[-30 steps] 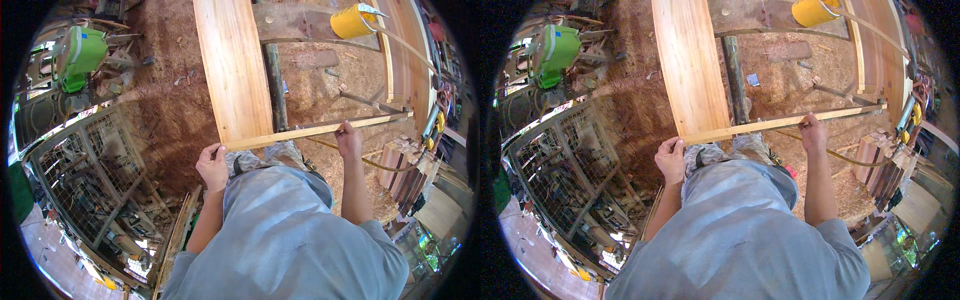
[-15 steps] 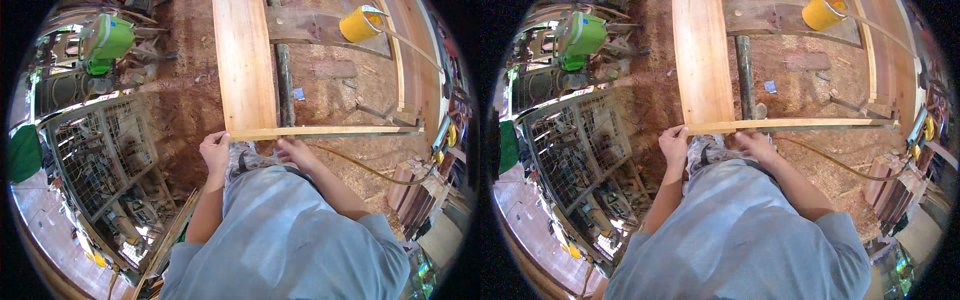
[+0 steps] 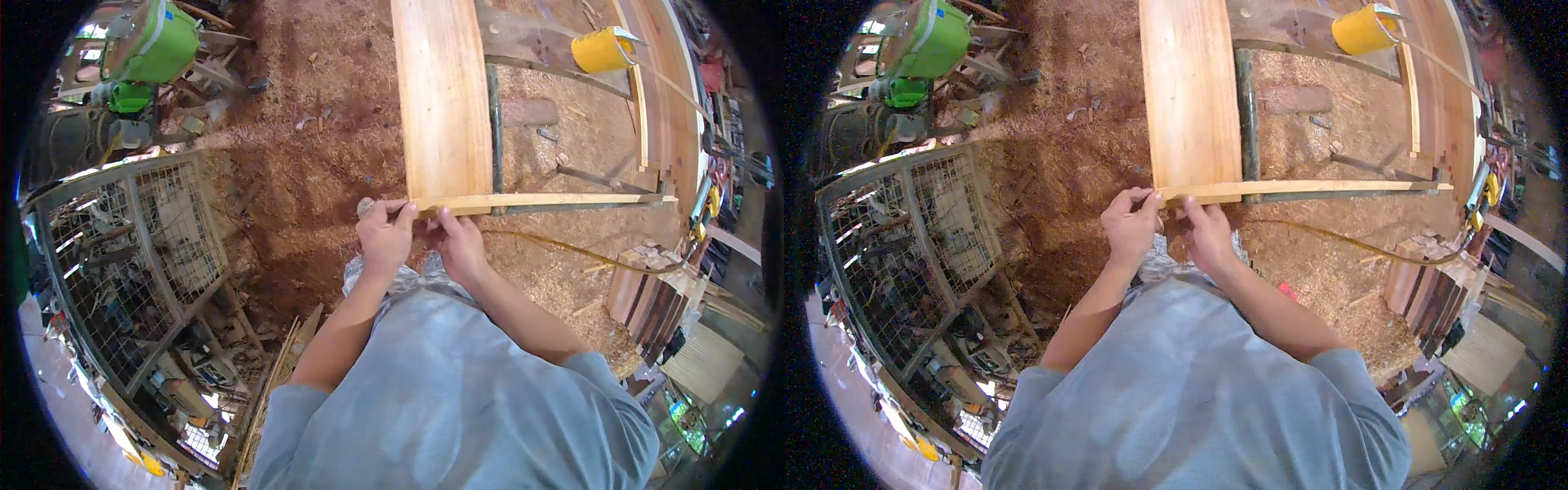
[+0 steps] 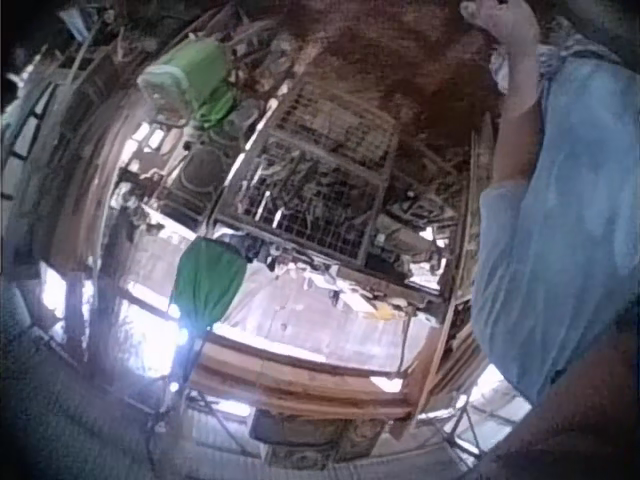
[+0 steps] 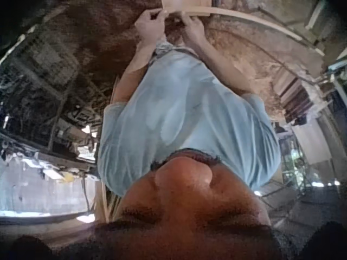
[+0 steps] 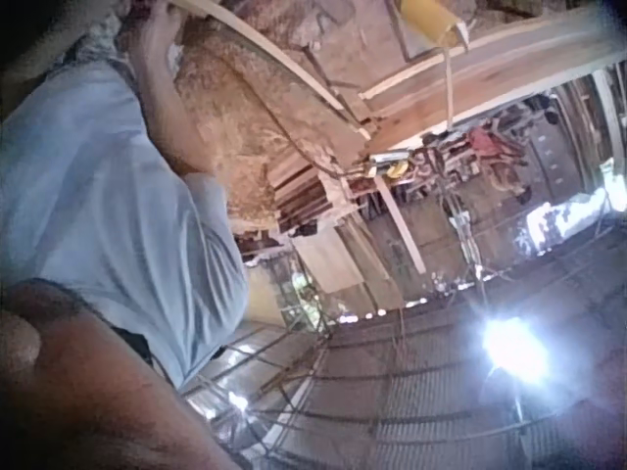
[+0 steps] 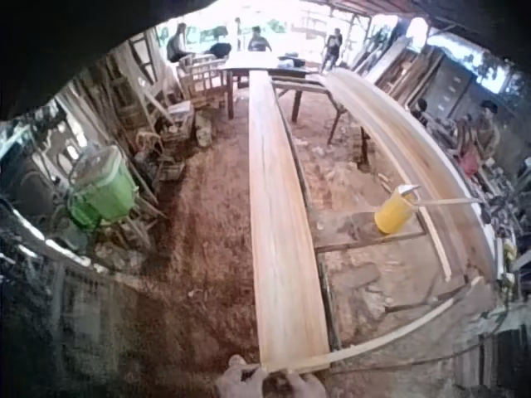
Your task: The person measures, cuts, glues, and nails wooden slats to construct a frame by hand and using a pneumatic nail gun.
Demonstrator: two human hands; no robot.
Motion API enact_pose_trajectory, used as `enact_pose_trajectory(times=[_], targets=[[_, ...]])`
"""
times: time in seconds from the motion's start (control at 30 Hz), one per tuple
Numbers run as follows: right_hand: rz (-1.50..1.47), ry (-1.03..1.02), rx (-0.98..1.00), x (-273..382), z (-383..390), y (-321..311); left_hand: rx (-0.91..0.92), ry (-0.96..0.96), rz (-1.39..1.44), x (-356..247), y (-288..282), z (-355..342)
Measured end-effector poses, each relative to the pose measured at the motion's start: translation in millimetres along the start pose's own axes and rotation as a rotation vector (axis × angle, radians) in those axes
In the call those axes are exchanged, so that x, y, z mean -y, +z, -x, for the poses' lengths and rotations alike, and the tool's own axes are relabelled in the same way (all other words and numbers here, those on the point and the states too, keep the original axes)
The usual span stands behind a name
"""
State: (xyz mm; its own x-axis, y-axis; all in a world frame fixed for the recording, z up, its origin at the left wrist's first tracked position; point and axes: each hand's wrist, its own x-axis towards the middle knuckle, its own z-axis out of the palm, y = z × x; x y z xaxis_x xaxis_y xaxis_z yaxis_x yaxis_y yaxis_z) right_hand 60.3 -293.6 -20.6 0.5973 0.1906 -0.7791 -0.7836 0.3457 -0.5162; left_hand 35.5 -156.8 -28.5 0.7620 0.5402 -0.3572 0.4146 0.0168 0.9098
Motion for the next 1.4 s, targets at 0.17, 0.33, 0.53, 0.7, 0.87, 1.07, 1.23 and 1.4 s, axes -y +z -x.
enact_pose_trajectory(times=[0.17, 0.33, 0.53, 0.7, 0.87, 1.07, 1.23, 1.4], targets=[[-0.149, -0.252, -0.189, -19, -14, 21, -0.004, 0.231, -0.098, -20, -6, -1], [-0.166, -0.204, -0.227, -12, -9, 29, 0.058, 0.335, -0.138, -15, -14, -7], [-0.148, -0.199, -0.206, -9, -7, 29, 0.208, 0.254, -0.183, -17, -20, -14], [-0.13, -0.289, -0.218, -20, -24, 14, 0.261, 0.764, -0.472, -41, -19, -39], [-0.073, -0.206, -0.256, -1, -4, 37, 1.036, 1.203, -0.627, -101, 9, -99], [-0.18, -0.331, -0.446, -4, -5, 46, 1.236, 1.358, -0.929, -117, 73, -117], [-0.148, -0.256, -0.298, -22, -17, 35, 1.287, 1.438, -0.946, -107, 88, -122], [-0.174, -0.272, -0.334, -29, -8, 31, 1.327, 1.453, -0.831, -104, 96, -124]])
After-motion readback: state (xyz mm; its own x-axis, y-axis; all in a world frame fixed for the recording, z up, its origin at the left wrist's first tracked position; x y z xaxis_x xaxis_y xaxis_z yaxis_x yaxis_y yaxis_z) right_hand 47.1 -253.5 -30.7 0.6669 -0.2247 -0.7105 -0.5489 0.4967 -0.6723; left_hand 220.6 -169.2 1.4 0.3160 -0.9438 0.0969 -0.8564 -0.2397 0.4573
